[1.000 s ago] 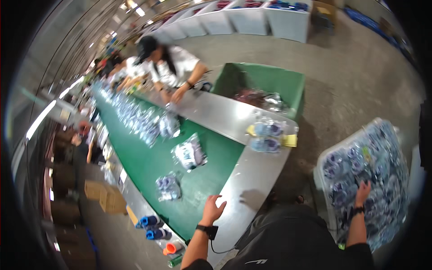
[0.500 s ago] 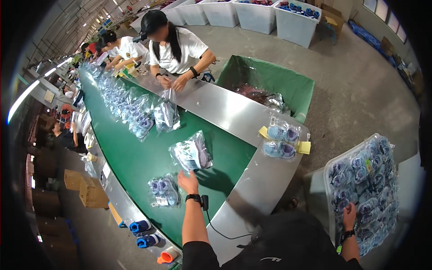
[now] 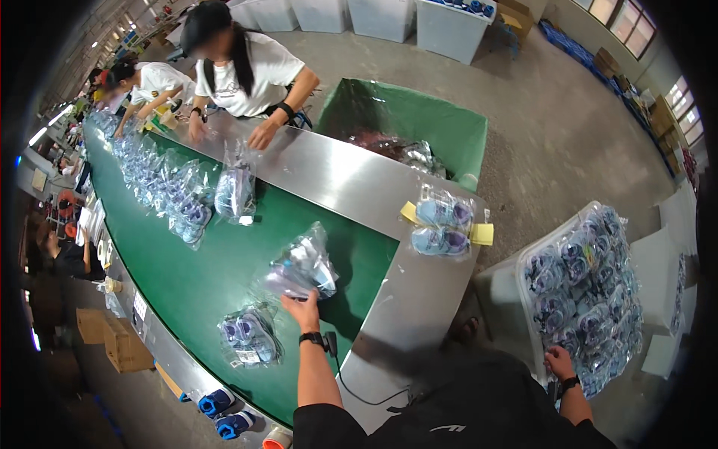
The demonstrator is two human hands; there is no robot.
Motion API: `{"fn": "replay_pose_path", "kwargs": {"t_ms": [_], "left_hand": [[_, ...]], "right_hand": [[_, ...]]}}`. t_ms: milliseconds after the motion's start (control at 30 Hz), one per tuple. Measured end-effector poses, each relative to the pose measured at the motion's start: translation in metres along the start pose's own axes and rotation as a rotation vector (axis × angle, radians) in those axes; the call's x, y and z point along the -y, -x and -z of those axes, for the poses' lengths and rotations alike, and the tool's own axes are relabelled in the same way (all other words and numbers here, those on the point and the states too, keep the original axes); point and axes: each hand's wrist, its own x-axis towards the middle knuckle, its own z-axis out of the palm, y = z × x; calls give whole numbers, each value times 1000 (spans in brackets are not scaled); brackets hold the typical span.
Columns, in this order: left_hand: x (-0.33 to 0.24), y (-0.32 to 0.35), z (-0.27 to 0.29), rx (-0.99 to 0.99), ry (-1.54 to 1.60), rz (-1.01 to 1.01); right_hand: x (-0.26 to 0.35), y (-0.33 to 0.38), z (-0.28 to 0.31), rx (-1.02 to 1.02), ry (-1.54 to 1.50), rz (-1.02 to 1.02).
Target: The person picks packaged slippers from a large white bin and places them onto a green conveyor belt. The person handles the items one at a time, moving them from the bin to the belt where other workers are present.
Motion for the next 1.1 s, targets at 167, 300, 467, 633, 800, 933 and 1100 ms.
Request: {"fn": "replay_pose_path", "kwargs": {"t_ms": [167, 300, 467, 633, 800, 933, 1100], "left_hand": [[-55, 102, 30, 246, -99, -219], [-99, 152, 48, 329, 819, 820], [-130, 188, 6, 507, 361, 243], [-167, 185, -33, 456, 595, 634], [-255, 212, -42, 948, 734, 653], [-320, 258, -62, 1182, 658, 706], [-363, 330, -94, 1348, 454, 477]], "right_hand": [[26, -18, -7, 49, 132, 146], [65, -29, -20, 87, 190, 268], [106, -45, -46, 116, 279, 422], [146, -44, -58, 254, 89, 493], [178, -27, -44, 340, -54, 577], [186, -23, -33, 559, -335, 406], [182, -12, -30, 725, -810, 208]]}}
